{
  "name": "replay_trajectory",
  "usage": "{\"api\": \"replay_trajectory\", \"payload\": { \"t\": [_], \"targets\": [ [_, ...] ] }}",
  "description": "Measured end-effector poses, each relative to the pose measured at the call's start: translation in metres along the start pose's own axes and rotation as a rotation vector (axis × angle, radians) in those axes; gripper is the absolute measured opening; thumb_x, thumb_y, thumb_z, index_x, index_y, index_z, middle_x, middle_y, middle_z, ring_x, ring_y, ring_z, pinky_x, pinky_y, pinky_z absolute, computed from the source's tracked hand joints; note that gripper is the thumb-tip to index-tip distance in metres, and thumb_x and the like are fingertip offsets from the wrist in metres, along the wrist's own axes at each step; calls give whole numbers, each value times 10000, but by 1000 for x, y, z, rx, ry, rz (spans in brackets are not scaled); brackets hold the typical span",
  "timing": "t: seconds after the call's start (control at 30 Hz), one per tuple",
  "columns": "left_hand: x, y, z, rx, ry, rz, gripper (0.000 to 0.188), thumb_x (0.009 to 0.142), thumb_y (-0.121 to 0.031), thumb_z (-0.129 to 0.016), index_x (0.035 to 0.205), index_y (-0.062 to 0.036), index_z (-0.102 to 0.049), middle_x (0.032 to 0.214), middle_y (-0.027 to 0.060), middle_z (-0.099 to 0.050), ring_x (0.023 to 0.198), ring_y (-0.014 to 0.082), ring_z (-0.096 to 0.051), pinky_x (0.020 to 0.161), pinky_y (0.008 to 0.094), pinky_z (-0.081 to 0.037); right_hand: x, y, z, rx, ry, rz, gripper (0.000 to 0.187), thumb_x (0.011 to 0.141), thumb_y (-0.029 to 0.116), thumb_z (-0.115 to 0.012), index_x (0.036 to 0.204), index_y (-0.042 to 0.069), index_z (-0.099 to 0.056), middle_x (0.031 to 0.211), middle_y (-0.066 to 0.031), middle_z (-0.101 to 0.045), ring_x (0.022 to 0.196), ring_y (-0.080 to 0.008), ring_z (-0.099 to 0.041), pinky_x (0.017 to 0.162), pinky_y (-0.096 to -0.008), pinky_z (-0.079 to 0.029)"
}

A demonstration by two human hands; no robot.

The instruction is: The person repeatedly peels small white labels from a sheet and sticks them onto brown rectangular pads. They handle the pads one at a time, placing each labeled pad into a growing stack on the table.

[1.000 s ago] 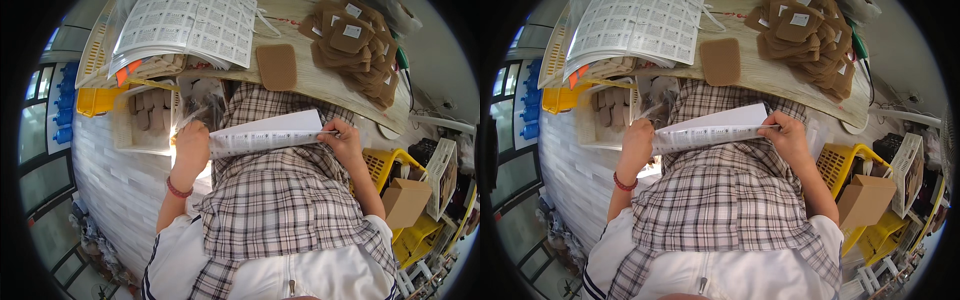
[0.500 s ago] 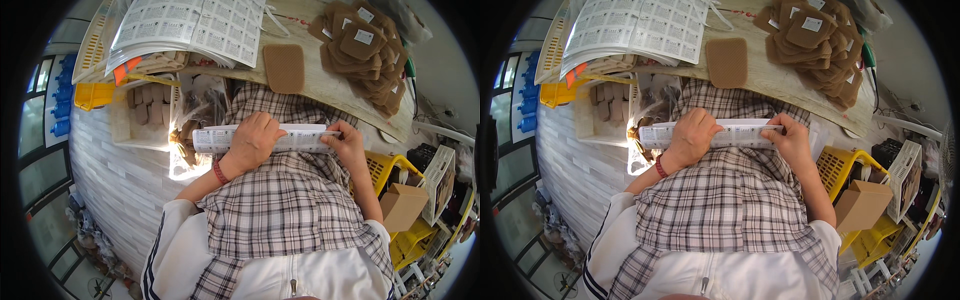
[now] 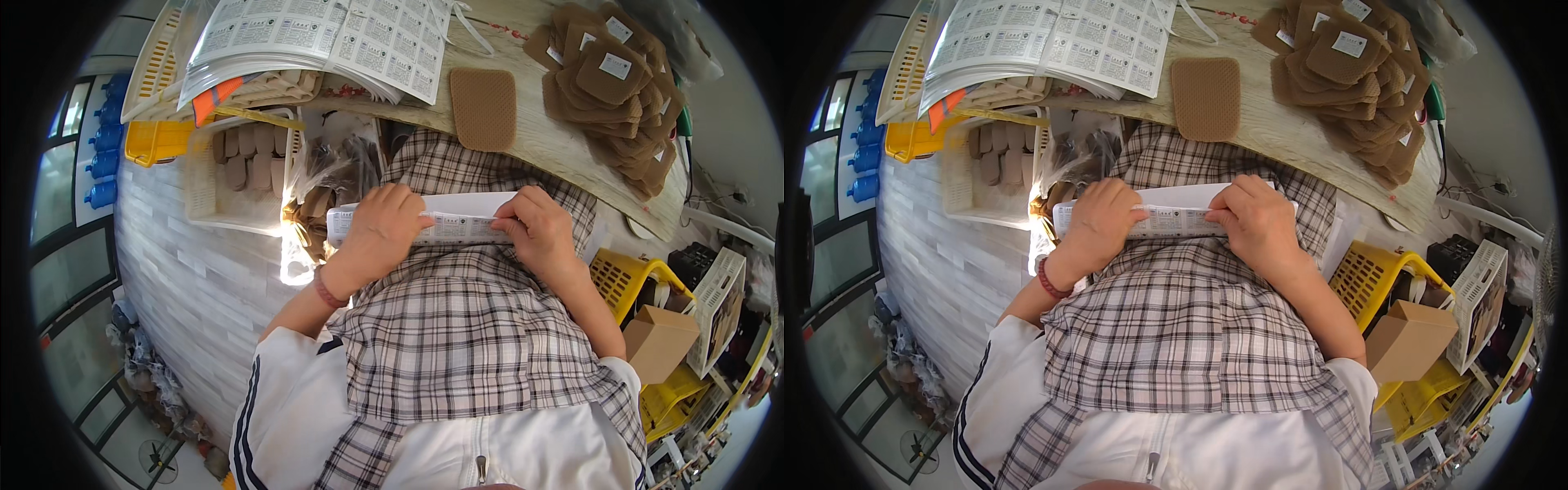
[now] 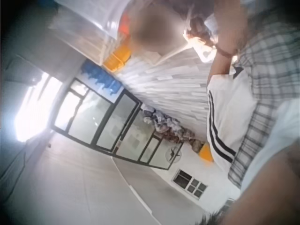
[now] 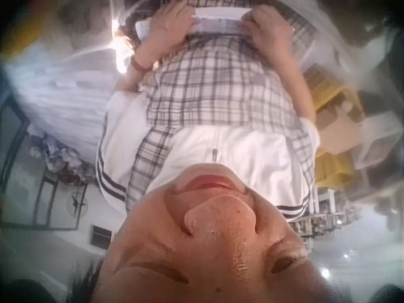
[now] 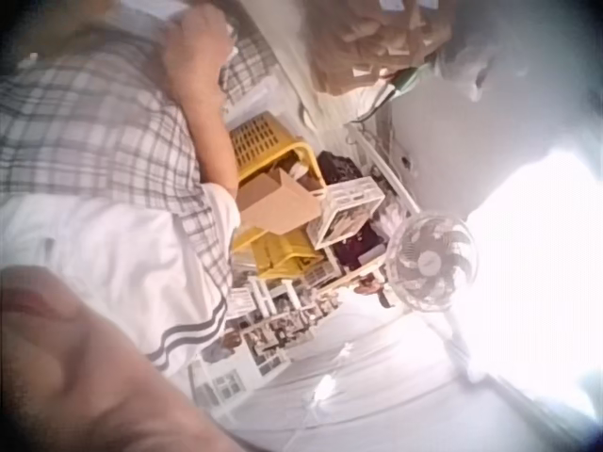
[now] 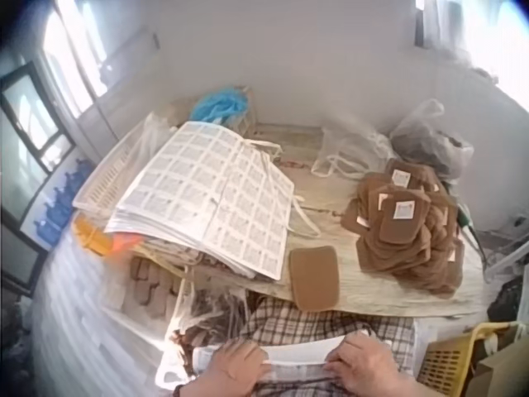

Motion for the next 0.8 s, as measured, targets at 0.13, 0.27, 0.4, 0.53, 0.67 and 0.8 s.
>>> {"api": "replay_trajectory", "payload": {
  "t": [0.13,0.27,0.4,0.53,0.67,0.8],
  "targets": [
    [-20,14,-1,-232,108,163,142,883,-122,-683,865,-20,-585,791,118,-553,727,306,-589,637,399,-457,3,7,-3,-3,36,53,131,724,52,-778,762,52,-653,755,-70,-608,733,-268,-621,622,-357,-505],
    [-25,27,9,-281,104,216,153,891,-127,-690,845,-9,-605,772,118,-581,701,281,-590,633,358,-457,2,0,-8,17,70,21,121,730,60,-773,766,59,-658,759,-71,-611,726,-270,-625,619,-364,-505],
    [-50,60,0,-530,246,498,171,897,-121,-701,819,0,-609,759,52,-589,697,128,-534,637,275,-428,3,-3,-11,30,111,3,115,740,77,-772,769,64,-662,765,-73,-615,731,-272,-631,623,-370,-507],
    [-72,82,-2,-640,247,617,156,888,-116,-713,827,-8,-619,722,10,-568,682,82,-507,613,264,-418,6,-2,-15,34,91,34,147,749,143,-776,745,84,-641,741,-51,-601,715,-255,-634,599,-375,-514],
    [-109,115,-12,-838,365,888,155,877,-127,-744,809,-47,-631,667,-38,-539,636,19,-458,536,214,-365,10,-2,-19,34,131,31,154,759,165,-775,745,84,-645,746,-49,-609,720,-259,-640,597,-376,-513],
    [-110,123,-9,-588,566,834,126,868,-83,-731,856,-10,-629,745,-9,-604,711,68,-569,610,239,-456,15,15,-33,34,192,101,163,768,187,-772,747,84,-647,746,-47,-616,718,-259,-646,589,-378,-509]
  ]
}}
Point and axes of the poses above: each hand's wrist, its own x-axis towards the middle knuckle, its own z-axis out of the back of the hand, y = z × x, the point moved 9 cm from there along x, towards the middle knuckle
